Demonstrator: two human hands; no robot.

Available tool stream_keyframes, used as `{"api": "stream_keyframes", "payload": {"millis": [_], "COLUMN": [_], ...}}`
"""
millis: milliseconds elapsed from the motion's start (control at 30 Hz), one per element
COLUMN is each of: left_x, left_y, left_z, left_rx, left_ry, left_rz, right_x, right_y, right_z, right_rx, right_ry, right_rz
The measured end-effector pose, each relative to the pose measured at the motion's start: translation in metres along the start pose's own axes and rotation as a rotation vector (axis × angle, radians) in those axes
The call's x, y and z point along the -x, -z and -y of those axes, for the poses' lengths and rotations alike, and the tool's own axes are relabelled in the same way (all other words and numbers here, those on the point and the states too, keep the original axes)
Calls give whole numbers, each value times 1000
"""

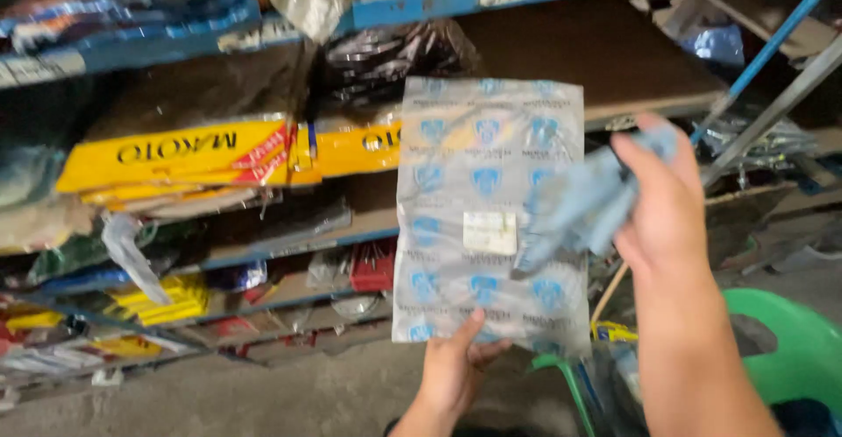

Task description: The person wipes a packaged motorcycle cable with a blue cloth, then places it on a shelf. They then pick up a plastic bag containing Monarch motorcycle parts and wipe the exterior of the bag with the same cloth.

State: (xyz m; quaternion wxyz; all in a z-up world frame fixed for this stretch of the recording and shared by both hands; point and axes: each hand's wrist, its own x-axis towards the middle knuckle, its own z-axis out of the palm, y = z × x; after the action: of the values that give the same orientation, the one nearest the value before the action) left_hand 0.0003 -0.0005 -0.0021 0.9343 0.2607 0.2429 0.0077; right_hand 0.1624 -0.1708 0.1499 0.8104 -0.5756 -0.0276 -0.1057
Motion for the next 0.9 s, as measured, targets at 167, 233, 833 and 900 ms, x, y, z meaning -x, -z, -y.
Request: {"api": "stream_keyframes", "payload": {"millis": [167,233,833,900], "left_x": [6,25,45,39], "left_y": [3,-13,-19,-15], "left_z": [2,-9,-21,-14], "left_rx": [82,93,221,214], "left_ry": [-62,-45,124,129], "left_rz": [158,154,249,271], "right_x": [-22,8,-33,-11], "right_y": [-57,-50,-89,-100], "right_z": [-28,-25,-94,-93], "right_rx": [450,646,1670,1730], "right_ry": [138,397,537,454], "right_rz": [293,312,505,519]}}
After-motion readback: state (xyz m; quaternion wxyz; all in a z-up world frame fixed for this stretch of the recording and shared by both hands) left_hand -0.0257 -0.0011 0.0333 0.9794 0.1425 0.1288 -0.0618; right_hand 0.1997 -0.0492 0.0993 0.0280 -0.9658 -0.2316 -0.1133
